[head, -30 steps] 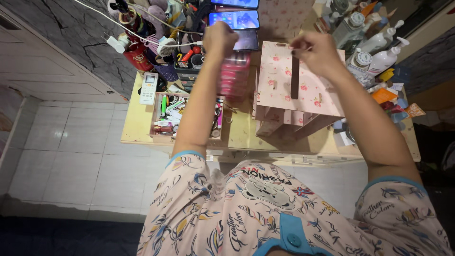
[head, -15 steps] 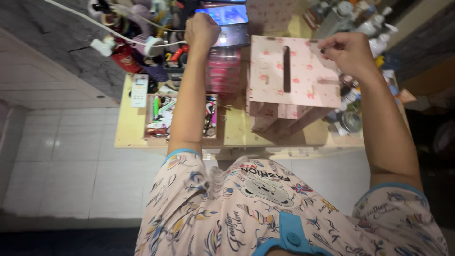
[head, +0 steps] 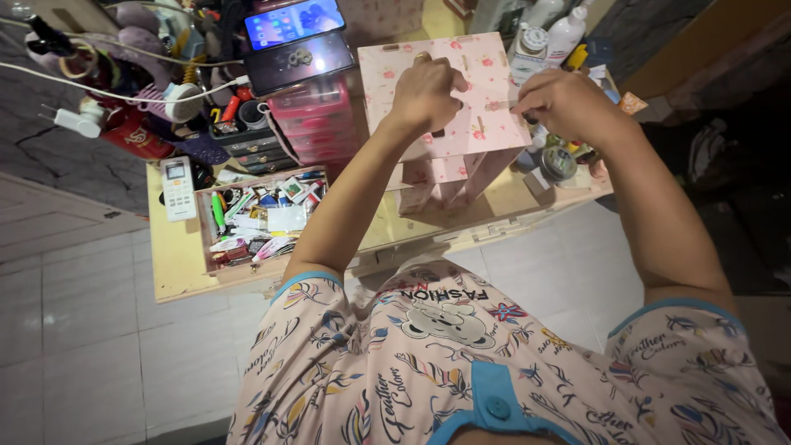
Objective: The person assembles a small pink floral-patterned paper box by hand. They fold the flat pieces along pre-cut lines, interlock the tabs, and form the box shape on a cluttered tabletop.
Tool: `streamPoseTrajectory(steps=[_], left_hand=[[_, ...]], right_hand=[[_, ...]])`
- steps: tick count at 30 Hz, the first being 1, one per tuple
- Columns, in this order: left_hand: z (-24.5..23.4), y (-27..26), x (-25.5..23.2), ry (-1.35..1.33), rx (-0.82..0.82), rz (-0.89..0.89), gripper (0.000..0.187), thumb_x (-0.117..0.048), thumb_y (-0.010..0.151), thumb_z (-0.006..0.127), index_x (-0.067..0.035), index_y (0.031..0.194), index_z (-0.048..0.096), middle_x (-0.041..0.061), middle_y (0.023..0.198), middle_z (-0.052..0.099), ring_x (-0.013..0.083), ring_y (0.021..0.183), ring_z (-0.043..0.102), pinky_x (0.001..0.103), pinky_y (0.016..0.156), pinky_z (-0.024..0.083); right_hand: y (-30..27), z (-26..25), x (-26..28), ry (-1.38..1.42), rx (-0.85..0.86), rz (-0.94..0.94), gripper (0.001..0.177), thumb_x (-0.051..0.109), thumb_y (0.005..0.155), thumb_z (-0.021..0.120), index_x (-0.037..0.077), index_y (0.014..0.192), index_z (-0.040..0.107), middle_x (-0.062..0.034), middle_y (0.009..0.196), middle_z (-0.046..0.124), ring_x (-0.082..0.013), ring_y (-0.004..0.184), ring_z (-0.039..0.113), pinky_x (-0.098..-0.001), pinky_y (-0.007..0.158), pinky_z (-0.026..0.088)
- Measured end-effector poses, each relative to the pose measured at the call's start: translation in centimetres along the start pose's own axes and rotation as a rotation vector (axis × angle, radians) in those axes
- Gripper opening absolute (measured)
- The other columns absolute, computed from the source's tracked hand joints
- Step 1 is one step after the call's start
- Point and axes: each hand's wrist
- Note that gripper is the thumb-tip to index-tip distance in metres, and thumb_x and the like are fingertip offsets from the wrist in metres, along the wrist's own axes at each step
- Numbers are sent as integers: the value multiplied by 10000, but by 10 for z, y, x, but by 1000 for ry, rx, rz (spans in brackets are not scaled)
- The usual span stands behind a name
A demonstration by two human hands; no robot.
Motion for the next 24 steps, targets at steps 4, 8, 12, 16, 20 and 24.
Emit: streamPoseTrajectory(steps=[4, 8, 12, 16, 20, 24], left_hand=[[0, -2, -6, 63, 62, -23, 246, -102, 685, 782, -196, 911, 811, 45, 1109, 704, 326, 1144, 563, 431, 914, 499], [0, -1, -1, 69, 64, -32, 253, -73, 672, 775, -193, 894, 807, 38, 1072, 705, 318, 1104, 591, 442, 882, 518], [5, -5, 4, 22, 6, 2, 252, -72, 661, 791, -192, 882, 808, 42, 1053, 714, 331, 1058, 616, 457, 841, 529], [10, -4, 8, -28, -55, 2, 262, -79, 643, 800, -216, 867, 811, 51, 1043, 714, 338, 1005, 638, 468, 799, 540], [11, -6, 6, -53, -79, -7, 227, -90, 640, 791, -217, 827, 819, 54, 968, 728, 340, 938, 649, 456, 779, 541], [7, -7, 1, -88, -38, -61, 204, -124, 662, 787, -208, 846, 817, 35, 910, 736, 298, 872, 680, 427, 779, 542]], right_hand=[[2, -7, 0, -39, 16, -92, 189, -11, 811, 776, 119, 950, 784, -24, 1025, 739, -246, 965, 698, -363, 814, 565], [17, -17, -2, -66, 105, -170, 220, -21, 736, 772, 138, 887, 792, 25, 977, 753, -215, 930, 708, -350, 752, 559], [24, -26, -4, -26, 151, -255, 234, 32, 721, 800, 158, 918, 808, 37, 992, 752, -198, 888, 701, -340, 692, 547], [23, -29, -8, -4, 156, -318, 204, 21, 725, 787, 155, 878, 788, 52, 954, 733, -193, 882, 692, -346, 664, 535], [28, -30, -17, -4, 236, -363, 171, 36, 750, 777, 150, 874, 746, 53, 911, 694, -201, 895, 670, -370, 663, 527], [44, -32, -24, -129, 498, -322, 159, 94, 783, 774, 155, 916, 711, 23, 918, 674, -206, 974, 676, -393, 683, 540]])
Point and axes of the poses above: each hand's wrist, its own y-axis towards the middle knuckle, its own z-axis out of the palm, x = y × z
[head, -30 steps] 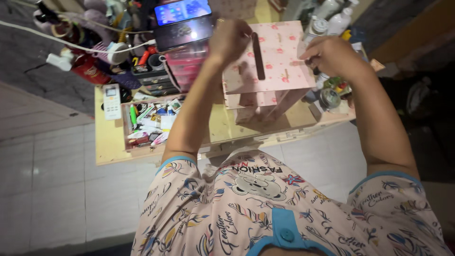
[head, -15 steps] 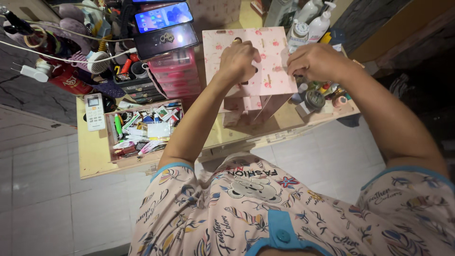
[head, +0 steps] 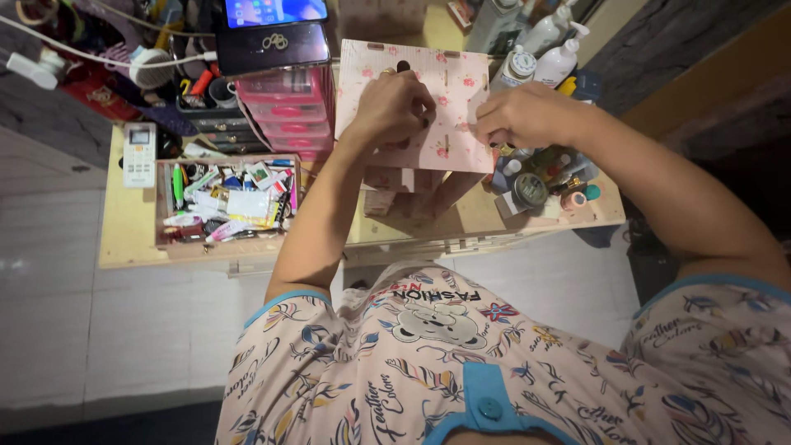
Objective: The person assembles a small pink floral-patterned paper box by hand. They fold the flat pieces along pre-cut lines, interlock the tabs, and form the box shape on a cluttered tabletop.
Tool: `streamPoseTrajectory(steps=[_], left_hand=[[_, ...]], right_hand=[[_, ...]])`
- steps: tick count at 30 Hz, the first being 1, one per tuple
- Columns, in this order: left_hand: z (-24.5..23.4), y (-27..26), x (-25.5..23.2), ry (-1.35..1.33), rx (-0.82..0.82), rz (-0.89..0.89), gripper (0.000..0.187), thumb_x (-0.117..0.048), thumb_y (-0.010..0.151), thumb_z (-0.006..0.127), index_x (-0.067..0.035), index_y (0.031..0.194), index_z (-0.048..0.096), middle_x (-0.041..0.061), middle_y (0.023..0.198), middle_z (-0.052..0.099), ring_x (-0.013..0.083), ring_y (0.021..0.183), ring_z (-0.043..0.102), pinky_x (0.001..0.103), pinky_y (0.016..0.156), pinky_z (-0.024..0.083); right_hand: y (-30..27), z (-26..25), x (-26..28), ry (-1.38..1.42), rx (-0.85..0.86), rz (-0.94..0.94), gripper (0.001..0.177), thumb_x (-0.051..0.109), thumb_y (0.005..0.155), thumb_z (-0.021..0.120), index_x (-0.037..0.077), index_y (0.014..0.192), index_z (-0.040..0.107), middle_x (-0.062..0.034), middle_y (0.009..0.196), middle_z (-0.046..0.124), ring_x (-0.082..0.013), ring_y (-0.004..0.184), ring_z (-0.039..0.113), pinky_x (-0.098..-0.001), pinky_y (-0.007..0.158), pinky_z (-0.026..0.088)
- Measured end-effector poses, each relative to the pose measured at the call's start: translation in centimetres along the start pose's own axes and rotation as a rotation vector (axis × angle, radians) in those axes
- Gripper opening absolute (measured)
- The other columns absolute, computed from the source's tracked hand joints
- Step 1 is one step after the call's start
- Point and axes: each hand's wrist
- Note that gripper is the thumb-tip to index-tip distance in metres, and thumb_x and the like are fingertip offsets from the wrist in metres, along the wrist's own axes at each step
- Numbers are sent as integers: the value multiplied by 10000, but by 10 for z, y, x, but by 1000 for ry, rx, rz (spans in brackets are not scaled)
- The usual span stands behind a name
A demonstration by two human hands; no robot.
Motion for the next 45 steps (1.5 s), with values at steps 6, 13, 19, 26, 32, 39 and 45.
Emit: streamPoseTrajectory(steps=[6, 13, 19, 26, 32, 39, 45], left_hand=[[-4, -3, -7, 66, -14, -35, 195, -178, 674, 807, -211, 865, 829, 37, 869, 736, 292, 850, 672, 416, 759, 541], [2, -5, -6, 7, -24, -139, 171, -232, 694, 807, -221, 864, 823, 19, 896, 737, 272, 916, 668, 401, 846, 537], [7, -5, -17, 67, -192, 0, 185, -161, 671, 836, -171, 855, 823, 36, 945, 774, 298, 972, 644, 407, 847, 522], [19, 2, -46, -548, -46, -159, 216, -198, 776, 799, -67, 947, 785, 47, 872, 783, 193, 732, 724, 333, 669, 580], [9, 1, -23, -484, -185, -160, 195, -192, 836, 796, -23, 933, 807, 79, 770, 756, 117, 654, 657, 286, 610, 525], [-9, 14, 36, -631, -245, -169, 187, -201, 841, 750, -29, 854, 821, 69, 801, 812, 137, 746, 759, 299, 722, 589], [-93, 3, 105, 180, -483, -814, 202, -310, 774, 765, -159, 902, 807, 137, 982, 756, 327, 956, 724, 432, 861, 555]], right_hand=[[24, -11, -6, -15, 43, -199, 409, 59, 609, 755, 106, 1013, 715, -55, 1118, 679, -319, 987, 655, -456, 708, 547], [6, -18, 4, -1, 127, -129, 134, 137, 812, 735, 84, 894, 643, -43, 949, 661, -290, 897, 678, -449, 702, 530], [-14, 0, 3, 279, -67, 116, 112, 117, 849, 722, 86, 948, 681, -54, 902, 675, -241, 830, 693, -415, 678, 557], [22, 30, -39, 856, -327, 182, 138, 21, 898, 713, 21, 1036, 705, -33, 979, 744, -85, 922, 690, -256, 807, 560], [50, 41, -42, 729, -470, 263, 155, 67, 890, 784, 20, 1027, 729, -44, 913, 735, -97, 815, 667, -275, 709, 540], [100, 39, -39, 739, -627, 179, 181, 72, 881, 814, 38, 1043, 743, -42, 966, 760, -88, 875, 708, -244, 773, 581], [100, 32, -63, 542, -703, 172, 155, 56, 924, 797, 11, 1064, 748, -88, 993, 756, -132, 881, 723, -277, 799, 576]])
Point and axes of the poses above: each hand's wrist, its own y-axis towards the middle knuckle, its own z-axis out of the palm, x = y × z
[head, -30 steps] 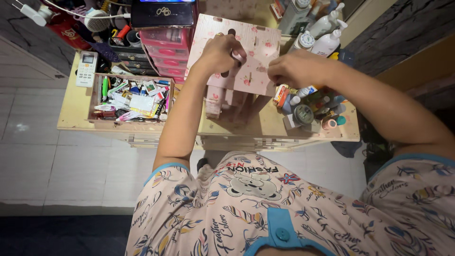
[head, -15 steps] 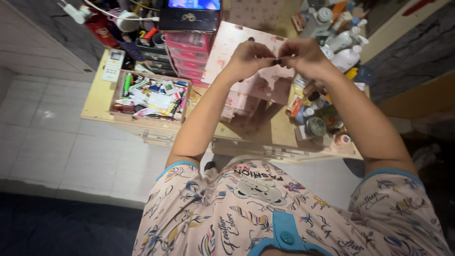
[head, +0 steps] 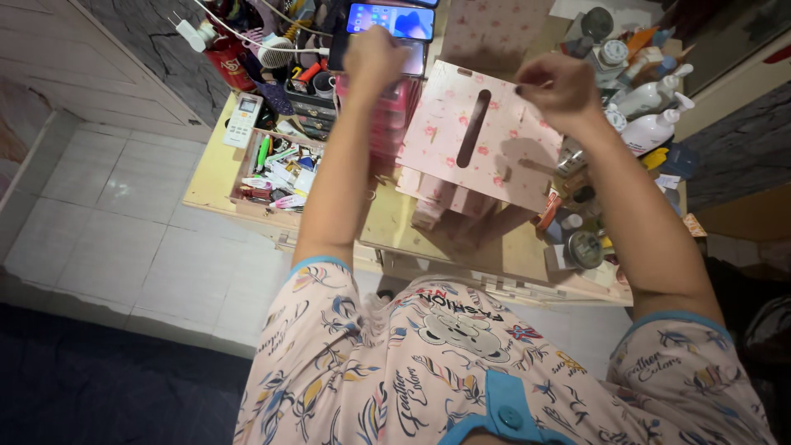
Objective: The person assembles a small pink floral-patterned paper box by hand. They fold the flat pieces along pre-cut lines, interlock the tabs, and form the box shape on a cluttered tabletop.
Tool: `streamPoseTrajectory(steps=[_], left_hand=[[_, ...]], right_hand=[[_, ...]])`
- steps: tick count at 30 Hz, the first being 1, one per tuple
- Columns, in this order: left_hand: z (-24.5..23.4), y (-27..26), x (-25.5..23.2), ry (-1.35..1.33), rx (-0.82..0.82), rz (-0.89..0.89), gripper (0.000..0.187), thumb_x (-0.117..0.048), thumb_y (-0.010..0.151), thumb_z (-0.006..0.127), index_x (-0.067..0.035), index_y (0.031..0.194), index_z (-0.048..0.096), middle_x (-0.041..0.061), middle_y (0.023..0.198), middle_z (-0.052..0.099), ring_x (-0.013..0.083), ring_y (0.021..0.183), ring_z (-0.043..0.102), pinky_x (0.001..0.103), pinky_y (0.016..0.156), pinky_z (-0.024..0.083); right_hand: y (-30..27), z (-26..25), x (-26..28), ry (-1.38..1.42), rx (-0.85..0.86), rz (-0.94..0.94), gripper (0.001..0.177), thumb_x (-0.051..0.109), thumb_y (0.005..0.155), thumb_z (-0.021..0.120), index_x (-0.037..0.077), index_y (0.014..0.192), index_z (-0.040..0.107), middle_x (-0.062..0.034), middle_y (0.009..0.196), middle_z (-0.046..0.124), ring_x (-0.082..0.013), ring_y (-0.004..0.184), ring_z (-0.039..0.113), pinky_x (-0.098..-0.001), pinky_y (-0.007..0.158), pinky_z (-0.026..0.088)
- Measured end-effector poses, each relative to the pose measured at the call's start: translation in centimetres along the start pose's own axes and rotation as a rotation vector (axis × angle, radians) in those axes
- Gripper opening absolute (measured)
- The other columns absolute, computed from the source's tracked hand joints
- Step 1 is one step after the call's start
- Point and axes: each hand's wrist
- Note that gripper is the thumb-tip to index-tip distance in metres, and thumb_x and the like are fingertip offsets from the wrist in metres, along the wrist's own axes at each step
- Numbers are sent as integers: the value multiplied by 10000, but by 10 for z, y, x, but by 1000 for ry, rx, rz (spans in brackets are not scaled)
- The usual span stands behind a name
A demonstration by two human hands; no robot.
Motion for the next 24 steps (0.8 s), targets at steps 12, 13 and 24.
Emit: streamPoseTrajectory(steps=[12, 13, 24], left_hand=[[0, 61, 44, 177, 13, -119, 397, -257, 728, 780, -57, 1064, 708, 198, 1150, 692, 368, 1108, 657, 452, 926, 525], [0, 62, 44, 175, 27, -133, 427, -265, 715, 791, -52, 1072, 697, 200, 1158, 685, 365, 1110, 654, 447, 929, 523], [58, -27, -51, 49, 83, 468, 159, -204, 782, 740, -190, 939, 764, 136, 975, 717, 390, 963, 667, 532, 776, 530]], right_hand=[[-33, -26, -31, 164, -71, 178, 205, 4, 923, 687, 27, 1118, 744, -26, 972, 729, -57, 871, 662, -245, 779, 525], [-34, -28, -35, 105, -67, 190, 195, 0, 922, 697, 26, 1109, 747, -37, 960, 728, -72, 858, 656, -252, 770, 522], [-58, -48, -50, -378, 146, -246, 347, -14, 841, 705, 197, 1100, 802, -46, 1131, 727, -265, 1029, 675, -381, 858, 564]])
Point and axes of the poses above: each hand's wrist, its own y-axis towards the middle knuckle, its own z-axis out of the palm, x = y × z
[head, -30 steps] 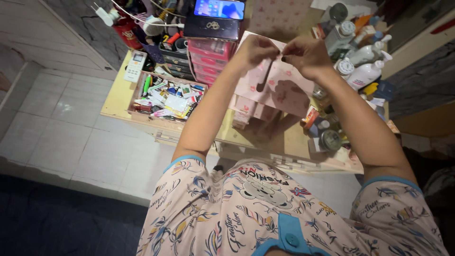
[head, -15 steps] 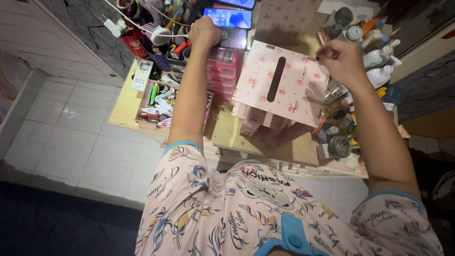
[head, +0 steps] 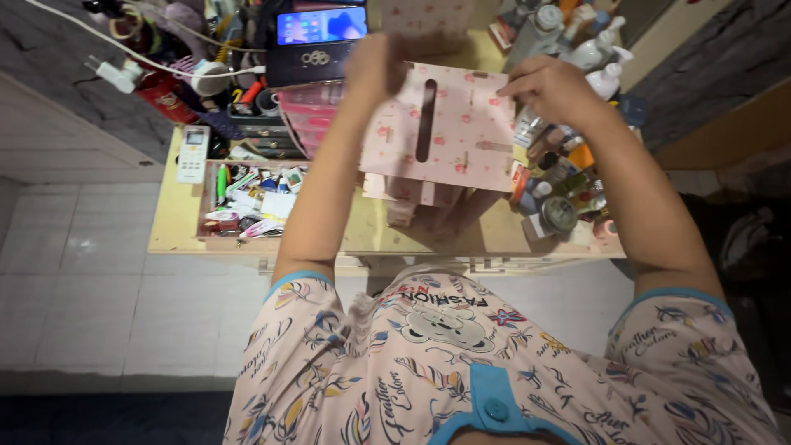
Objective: The person assembles a small pink floral-patterned paper box by hand. They fold the flat pieces along pre-cut lines, interlock the tabs, and form the box shape on a cluttered tabletop.
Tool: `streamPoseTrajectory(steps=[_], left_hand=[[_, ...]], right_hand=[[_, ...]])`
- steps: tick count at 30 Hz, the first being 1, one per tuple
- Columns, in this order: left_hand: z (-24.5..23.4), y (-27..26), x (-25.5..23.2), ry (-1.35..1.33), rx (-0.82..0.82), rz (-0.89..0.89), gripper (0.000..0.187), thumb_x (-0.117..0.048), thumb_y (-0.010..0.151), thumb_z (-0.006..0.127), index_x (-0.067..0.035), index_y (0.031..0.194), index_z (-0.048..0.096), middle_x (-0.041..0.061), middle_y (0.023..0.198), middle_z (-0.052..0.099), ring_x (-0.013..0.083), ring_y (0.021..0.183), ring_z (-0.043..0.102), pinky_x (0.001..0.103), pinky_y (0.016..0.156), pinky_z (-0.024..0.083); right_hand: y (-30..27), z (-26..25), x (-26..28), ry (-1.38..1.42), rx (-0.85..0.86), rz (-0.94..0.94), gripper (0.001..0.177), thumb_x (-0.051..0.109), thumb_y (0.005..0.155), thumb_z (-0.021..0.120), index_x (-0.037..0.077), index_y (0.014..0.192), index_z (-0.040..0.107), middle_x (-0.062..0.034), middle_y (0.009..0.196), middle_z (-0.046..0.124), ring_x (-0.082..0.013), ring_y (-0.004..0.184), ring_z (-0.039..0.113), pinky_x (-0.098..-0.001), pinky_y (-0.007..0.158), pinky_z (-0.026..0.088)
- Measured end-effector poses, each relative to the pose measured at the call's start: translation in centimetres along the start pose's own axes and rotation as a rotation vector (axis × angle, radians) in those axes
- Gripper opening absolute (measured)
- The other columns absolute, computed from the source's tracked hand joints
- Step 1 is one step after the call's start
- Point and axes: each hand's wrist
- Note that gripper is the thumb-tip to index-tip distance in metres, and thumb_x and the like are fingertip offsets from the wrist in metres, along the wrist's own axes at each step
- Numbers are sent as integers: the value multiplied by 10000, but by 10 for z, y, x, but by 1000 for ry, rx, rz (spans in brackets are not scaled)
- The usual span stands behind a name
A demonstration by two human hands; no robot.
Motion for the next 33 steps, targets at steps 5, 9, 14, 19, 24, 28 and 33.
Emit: streamPoseTrajectory(steps=[5, 9, 14, 19, 24, 28, 33], left_hand=[[25, -38, -64, -92, 182, 224, 199, -176, 743, 771, -186, 942, 775, 50, 968, 731, 305, 1089, 625, 434, 872, 534], [21, -48, -78, -39, 181, 258, 207, -211, 701, 820, -194, 906, 791, 54, 1001, 711, 313, 1085, 616, 435, 869, 531], [14, -50, -79, -92, 280, 75, 205, -231, 743, 804, -222, 948, 793, 25, 1007, 717, 264, 1060, 643, 427, 888, 528], [14, -50, -78, -125, 279, 19, 269, -239, 686, 842, -202, 942, 767, -15, 952, 739, 245, 1041, 646, 416, 864, 527], [13, -52, -79, -138, 264, -7, 247, -222, 694, 841, -202, 932, 774, -11, 918, 747, 235, 1017, 668, 410, 852, 532], [15, -51, -78, -145, 315, -38, 241, -224, 728, 820, -196, 960, 760, -31, 922, 749, 218, 990, 701, 402, 841, 545], [18, -51, -76, -140, 258, 12, 249, -236, 701, 846, -195, 933, 766, -12, 927, 725, 233, 997, 664, 413, 829, 528]], right_hand=[[0, -10, 6, -106, 26, -21, 253, 13, 827, 731, 195, 990, 794, 14, 1086, 736, -238, 1004, 692, -387, 798, 561], [9, -23, 7, -131, 67, -136, 129, 89, 821, 781, 156, 929, 759, 19, 1002, 723, -253, 947, 675, -400, 749, 546], [32, -36, 7, -103, 280, -163, 150, 91, 777, 755, 152, 911, 730, 21, 949, 716, -232, 923, 692, -390, 741, 545], [65, -40, 3, -180, 597, -118, 100, 88, 807, 721, 165, 870, 728, 50, 923, 737, -216, 861, 708, -388, 740, 543], [62, -39, 0, -145, 558, -245, 76, 99, 818, 720, 142, 877, 700, 38, 927, 725, -233, 852, 704, -387, 709, 546], [33, -34, -5, -21, 301, -296, 115, 75, 864, 717, 104, 959, 658, -24, 972, 692, -278, 908, 686, -404, 737, 550], [13, -21, -12, 43, 174, -240, 120, 32, 925, 710, 65, 1008, 630, -74, 998, 662, -315, 956, 672, -417, 783, 544]])
Point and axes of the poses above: each hand's wrist, its own y-axis towards the middle knuckle, its own z-axis out of the palm, x = y × z
